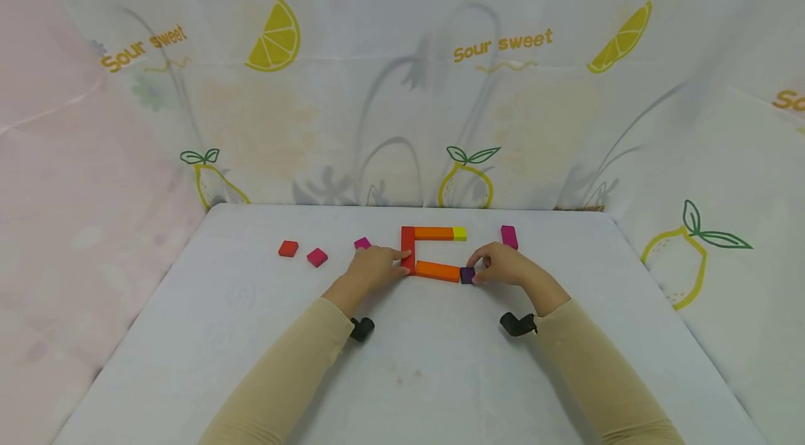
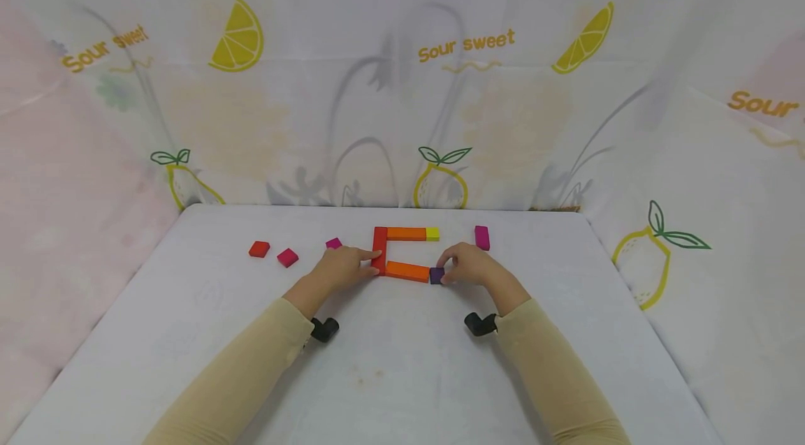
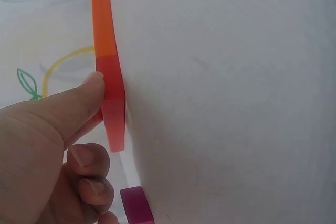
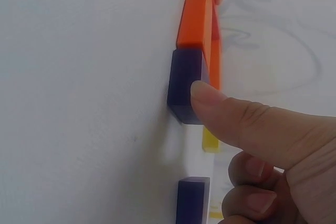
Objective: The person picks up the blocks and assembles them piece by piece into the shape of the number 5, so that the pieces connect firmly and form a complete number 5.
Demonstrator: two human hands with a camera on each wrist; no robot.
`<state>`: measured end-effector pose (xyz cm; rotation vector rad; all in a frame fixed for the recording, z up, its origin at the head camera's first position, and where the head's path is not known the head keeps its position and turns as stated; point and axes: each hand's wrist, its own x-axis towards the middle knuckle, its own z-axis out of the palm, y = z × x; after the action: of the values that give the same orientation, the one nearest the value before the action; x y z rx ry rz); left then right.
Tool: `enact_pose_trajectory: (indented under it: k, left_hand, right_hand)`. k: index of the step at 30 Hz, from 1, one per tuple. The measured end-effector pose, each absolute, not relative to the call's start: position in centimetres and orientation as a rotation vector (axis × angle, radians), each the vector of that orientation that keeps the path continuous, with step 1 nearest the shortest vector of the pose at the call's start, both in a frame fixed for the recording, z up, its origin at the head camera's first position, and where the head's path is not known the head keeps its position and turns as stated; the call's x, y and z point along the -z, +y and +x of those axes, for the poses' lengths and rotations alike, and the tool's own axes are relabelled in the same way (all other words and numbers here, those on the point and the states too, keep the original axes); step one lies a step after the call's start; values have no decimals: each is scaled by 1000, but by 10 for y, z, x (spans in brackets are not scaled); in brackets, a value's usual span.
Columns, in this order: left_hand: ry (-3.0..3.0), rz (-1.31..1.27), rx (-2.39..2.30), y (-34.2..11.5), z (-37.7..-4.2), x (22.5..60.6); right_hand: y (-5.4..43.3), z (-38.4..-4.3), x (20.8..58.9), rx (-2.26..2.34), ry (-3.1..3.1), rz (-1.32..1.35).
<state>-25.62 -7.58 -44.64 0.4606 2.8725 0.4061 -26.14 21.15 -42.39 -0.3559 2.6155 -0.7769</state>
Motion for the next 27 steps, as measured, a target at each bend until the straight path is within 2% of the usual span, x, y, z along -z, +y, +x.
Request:
enact_pose_trajectory:
  k: [13,27]
  left_hand:
    - [2871,443,-404,-74,-256,446]
    - [2865,436,-416,-75,-257,447]
  right_hand:
    - [215,-262,423,790,2624,-352]
    - [246,-267,415,800,2768,-402]
